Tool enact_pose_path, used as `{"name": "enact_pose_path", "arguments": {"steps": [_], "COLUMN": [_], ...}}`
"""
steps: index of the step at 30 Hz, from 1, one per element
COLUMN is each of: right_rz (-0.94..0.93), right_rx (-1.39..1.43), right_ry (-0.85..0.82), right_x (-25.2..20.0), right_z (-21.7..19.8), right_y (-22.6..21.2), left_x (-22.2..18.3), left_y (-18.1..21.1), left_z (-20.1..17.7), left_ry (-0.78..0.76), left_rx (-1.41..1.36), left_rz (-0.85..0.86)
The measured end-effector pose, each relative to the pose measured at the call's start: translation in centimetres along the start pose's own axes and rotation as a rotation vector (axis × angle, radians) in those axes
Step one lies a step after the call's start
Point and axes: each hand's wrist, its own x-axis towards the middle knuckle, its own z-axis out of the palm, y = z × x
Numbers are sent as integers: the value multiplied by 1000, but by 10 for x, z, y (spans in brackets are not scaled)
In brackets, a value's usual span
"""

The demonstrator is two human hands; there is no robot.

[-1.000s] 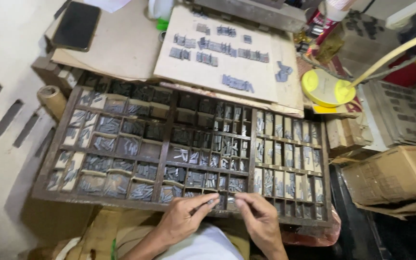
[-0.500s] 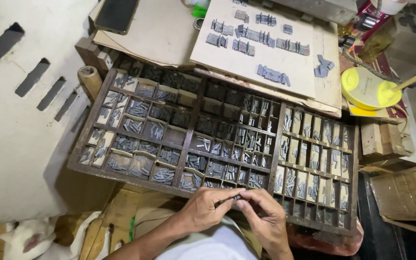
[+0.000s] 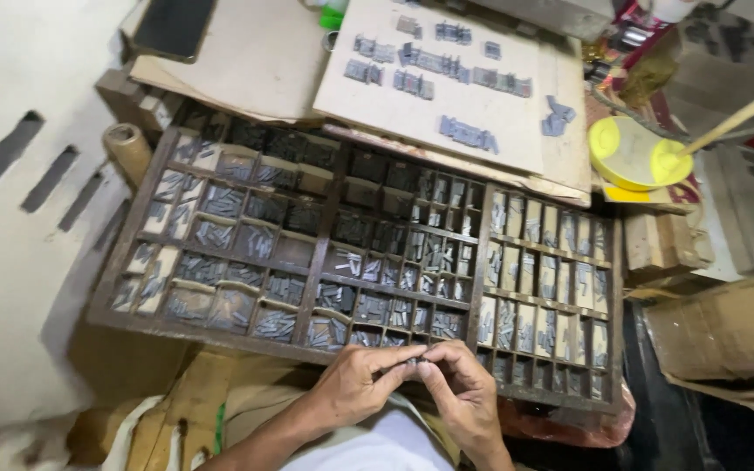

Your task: Picking individual metal type characters from a type case and arranging them on a composing surface for letterpress printing.

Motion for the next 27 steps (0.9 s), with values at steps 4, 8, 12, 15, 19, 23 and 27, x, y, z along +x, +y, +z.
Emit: {"name": "enact_pose_path", "arguments": {"steps": [4,8,12,15,19,23,27], "right_rz": [165,271,320,281,151,237,429], "right_rx": [-135,-279,-461,-478,-427,-413,-451], "right_ry": [226,427,476,484,415,400,583], "right_x": [5,6,14,18,12,15,47], "right_z": [-28,-75,-77,-73,-77,-92,-120], "right_y": [10,59,58,54,64,65,46], "left_x": [-1,-4,1,4,5,0,-1], "left_y": [-10,-22,-24,-22,-13,-27,-34], "left_z": [-2,-3,-1,-1,-2,3,3], "left_ry": [-4,16,-51,-74,-18,1,-3], "left_rx": [75,-38,-43,-115,-109,-75,-69], "left_rz": [-235,-260,-525,-704,-826,-749,-688]}}
